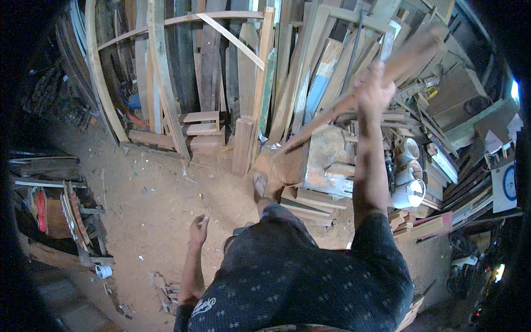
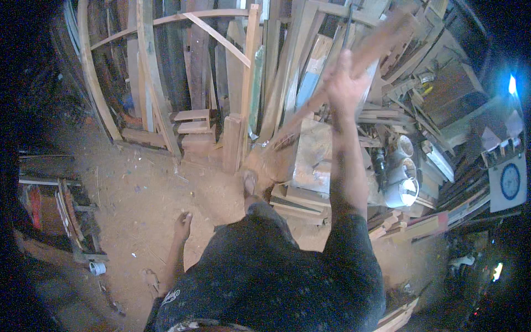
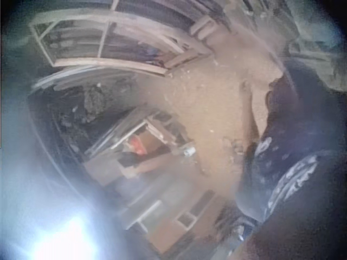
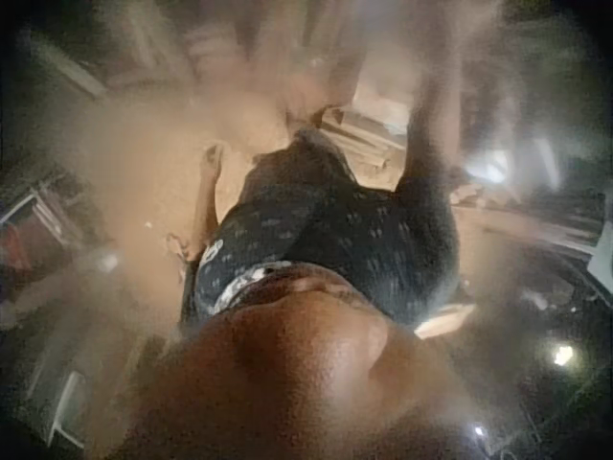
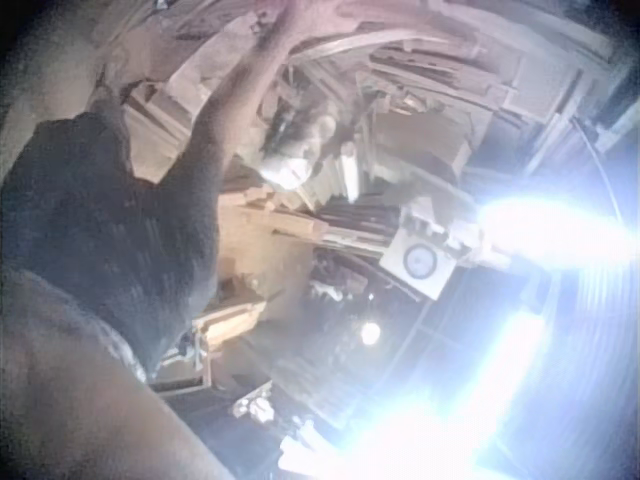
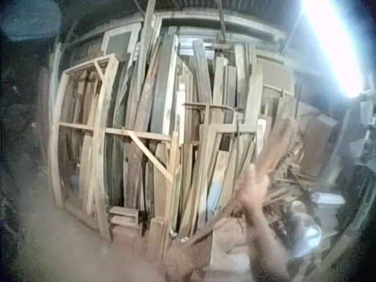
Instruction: The person uses a circular saw to cut a piece of wood on a workbench. They measure and mark the wood with a square and pencil, then make several cuts to shape the piece. The person also uses a hand plane to smooth the edges of the wood.
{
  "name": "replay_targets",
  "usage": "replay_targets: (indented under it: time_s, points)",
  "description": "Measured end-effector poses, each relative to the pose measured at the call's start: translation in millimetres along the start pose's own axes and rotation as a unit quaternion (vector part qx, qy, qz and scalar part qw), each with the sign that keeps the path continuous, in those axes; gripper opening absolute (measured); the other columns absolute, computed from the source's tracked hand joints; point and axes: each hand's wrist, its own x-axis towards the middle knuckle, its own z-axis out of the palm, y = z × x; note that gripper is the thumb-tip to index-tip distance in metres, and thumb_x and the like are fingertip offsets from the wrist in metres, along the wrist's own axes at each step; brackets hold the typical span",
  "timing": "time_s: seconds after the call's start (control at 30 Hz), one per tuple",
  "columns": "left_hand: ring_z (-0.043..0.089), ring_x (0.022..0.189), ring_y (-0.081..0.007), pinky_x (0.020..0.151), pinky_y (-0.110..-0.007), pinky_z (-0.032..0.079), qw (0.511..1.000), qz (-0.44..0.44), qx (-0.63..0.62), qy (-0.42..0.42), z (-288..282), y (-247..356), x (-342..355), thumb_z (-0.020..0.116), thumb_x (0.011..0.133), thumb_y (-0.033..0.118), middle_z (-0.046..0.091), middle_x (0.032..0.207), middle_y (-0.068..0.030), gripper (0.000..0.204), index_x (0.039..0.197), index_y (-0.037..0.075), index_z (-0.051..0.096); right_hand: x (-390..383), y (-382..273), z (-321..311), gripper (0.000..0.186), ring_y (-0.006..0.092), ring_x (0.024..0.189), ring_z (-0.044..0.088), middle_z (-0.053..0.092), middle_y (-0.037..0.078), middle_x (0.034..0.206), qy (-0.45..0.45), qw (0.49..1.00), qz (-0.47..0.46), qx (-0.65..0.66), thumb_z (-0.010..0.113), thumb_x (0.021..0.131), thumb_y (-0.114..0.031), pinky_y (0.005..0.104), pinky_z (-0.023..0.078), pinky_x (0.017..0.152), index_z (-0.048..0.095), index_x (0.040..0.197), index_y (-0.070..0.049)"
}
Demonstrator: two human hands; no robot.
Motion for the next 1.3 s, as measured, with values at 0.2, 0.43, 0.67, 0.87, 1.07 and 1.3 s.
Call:
replay_targets:
  time_s: [0.2,0.43,0.67,0.87,1.07,1.3]
  points:
    - [0.066,0.084,-0.0175,0.071,-0.030,0.050,0.981,-0.121,-0.088,0.121,12,-73,-30,0.063,0.095,0.053,0.069,0.091,-0.0131,0.056,0.108,-0.001,0.068,90,181,48,0.031,0.0104,0.050,0.054,0.057,0.001,0.062,-0.010,0.995,0.002,-0.096,0.066,0.098,-0.032,0.0264,0.042,0.045,0.059,0.083,-0.006]
    - [0.065,0.075,-0.0181,0.061,-0.030,0.049,0.873,-0.445,-0.186,0.067,41,-5,9,0.063,0.093,0.058,0.064,0.093,-0.0101,0.059,0.113,0.003,0.063,191,335,83,0.025,0.0088,0.054,0.056,0.058,-0.001,0.067,-0.033,0.995,0.048,-0.083,0.072,0.095,-0.026,0.0272,0.045,0.050,0.061,0.086,-0.006]
    - [0.066,0.077,-0.0230,0.065,-0.034,0.053,0.904,-0.320,-0.267,0.096,47,94,134,0.058,0.095,0.058,0.064,0.109,-0.0123,0.064,0.129,0.004,0.055,279,473,98,0.058,0.0215,0.086,0.067,0.071,0.010,0.092,-0.089,0.965,0.147,-0.197,0.080,0.082,-0.049,0.0374,0.052,0.077,0.068,0.110,0.000]
    - [0.067,0.085,-0.0234,0.066,-0.033,0.052,0.932,-0.285,-0.212,0.066,30,139,189,0.057,0.096,0.059,0.065,0.114,-0.0131,0.069,0.136,0.004,0.051,187,589,13,0.078,0.0442,0.120,0.058,0.062,0.031,0.125,-0.179,0.890,0.089,-0.409,0.071,0.084,-0.056,0.0490,0.046,0.102,0.055,0.131,0.003]
    - [0.069,0.089,-0.0293,0.066,-0.040,0.054,0.905,-0.339,-0.250,-0.056,55,56,193,0.061,0.090,0.066,0.065,0.118,-0.0158,0.075,0.133,0.005,0.052,-129,585,-236,0.032,0.0142,0.055,0.058,0.064,0.007,0.072,-0.182,0.840,0.447,-0.249,0.065,0.095,-0.036,0.0329,0.047,0.048,0.064,0.099,-0.005]
    - [0.070,0.077,-0.0307,0.059,-0.043,0.056,0.897,-0.356,-0.077,-0.251,60,-35,204,0.064,0.089,0.062,0.068,0.114,-0.0194,0.071,0.128,0.004,0.054,-447,322,-424,0.032,0.0254,0.048,0.058,0.060,0.014,0.062,-0.019,0.444,0.823,-0.352,0.069,0.089,-0.028,0.0438,0.045,0.043,0.057,0.111,-0.007]
